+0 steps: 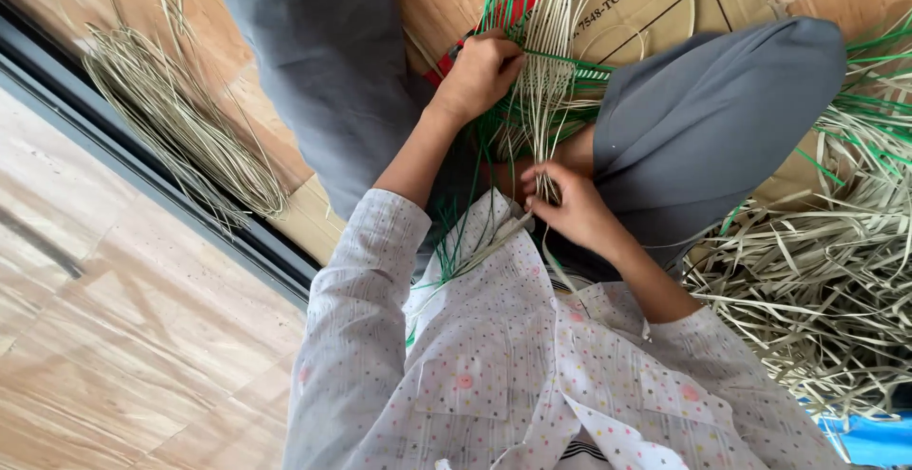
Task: The person is weaving green and natural-colored fibers together to create a mat while sitting on the floor.
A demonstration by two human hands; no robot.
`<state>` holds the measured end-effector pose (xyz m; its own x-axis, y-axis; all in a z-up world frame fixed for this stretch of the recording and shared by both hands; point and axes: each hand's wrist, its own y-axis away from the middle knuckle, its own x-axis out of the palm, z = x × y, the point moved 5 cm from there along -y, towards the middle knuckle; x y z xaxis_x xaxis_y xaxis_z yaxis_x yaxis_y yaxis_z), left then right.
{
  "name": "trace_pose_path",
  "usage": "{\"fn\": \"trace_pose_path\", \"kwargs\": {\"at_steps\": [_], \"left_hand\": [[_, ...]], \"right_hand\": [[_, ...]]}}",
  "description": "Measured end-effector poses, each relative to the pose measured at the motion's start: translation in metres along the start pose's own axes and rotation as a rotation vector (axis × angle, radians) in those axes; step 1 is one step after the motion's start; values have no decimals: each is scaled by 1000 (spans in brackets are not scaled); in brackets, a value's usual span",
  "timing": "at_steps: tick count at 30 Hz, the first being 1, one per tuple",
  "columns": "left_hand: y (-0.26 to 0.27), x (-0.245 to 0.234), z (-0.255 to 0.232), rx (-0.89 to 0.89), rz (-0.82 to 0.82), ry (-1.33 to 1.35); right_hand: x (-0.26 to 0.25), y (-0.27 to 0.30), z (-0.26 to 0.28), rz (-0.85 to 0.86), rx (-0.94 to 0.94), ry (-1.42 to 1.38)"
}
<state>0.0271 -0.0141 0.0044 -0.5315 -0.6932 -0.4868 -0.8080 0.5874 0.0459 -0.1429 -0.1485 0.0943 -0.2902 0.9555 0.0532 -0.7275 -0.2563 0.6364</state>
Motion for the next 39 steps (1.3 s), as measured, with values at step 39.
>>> {"fn": "trace_pose_path", "kwargs": {"at_steps": [39], "left_hand": [[-10, 15, 19, -369, -79, -249]], "right_hand": [[-95, 223, 2, 362, 387, 762]]}}
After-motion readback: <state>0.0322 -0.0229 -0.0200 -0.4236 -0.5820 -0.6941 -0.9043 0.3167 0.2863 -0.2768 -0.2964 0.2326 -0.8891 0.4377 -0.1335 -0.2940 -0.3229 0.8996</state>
